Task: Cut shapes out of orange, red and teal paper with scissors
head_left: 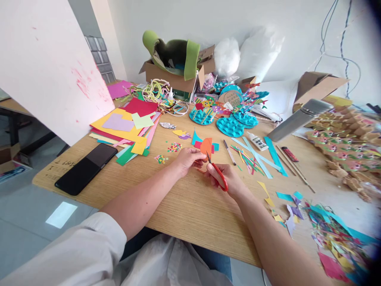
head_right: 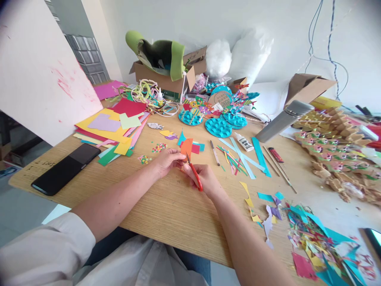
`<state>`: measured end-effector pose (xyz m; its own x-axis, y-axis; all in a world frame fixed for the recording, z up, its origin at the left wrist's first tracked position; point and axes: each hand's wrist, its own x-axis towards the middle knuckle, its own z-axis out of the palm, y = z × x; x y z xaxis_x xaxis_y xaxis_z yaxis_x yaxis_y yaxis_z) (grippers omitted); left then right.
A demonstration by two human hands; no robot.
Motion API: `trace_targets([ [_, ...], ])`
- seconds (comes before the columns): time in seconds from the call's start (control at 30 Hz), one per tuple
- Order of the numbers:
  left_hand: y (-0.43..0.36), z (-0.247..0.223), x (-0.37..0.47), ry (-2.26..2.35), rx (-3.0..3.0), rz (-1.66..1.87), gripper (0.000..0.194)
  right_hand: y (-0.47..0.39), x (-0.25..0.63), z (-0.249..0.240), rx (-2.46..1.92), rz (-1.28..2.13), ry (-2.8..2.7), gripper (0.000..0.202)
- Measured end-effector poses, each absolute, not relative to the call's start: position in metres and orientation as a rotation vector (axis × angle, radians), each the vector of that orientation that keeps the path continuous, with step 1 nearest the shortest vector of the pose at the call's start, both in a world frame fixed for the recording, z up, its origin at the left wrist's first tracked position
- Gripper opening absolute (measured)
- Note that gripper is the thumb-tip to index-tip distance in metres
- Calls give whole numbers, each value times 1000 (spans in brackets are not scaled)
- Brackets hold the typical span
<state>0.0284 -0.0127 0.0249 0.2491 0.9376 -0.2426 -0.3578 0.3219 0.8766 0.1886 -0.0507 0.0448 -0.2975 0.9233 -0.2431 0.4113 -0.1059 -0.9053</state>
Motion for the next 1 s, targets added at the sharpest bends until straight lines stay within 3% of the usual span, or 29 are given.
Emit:
trace_targets([
  [1.0, -14, 24, 28, 829, 794, 1018, 8, -52, 190, 45, -1395, 1483, -1620, 67],
])
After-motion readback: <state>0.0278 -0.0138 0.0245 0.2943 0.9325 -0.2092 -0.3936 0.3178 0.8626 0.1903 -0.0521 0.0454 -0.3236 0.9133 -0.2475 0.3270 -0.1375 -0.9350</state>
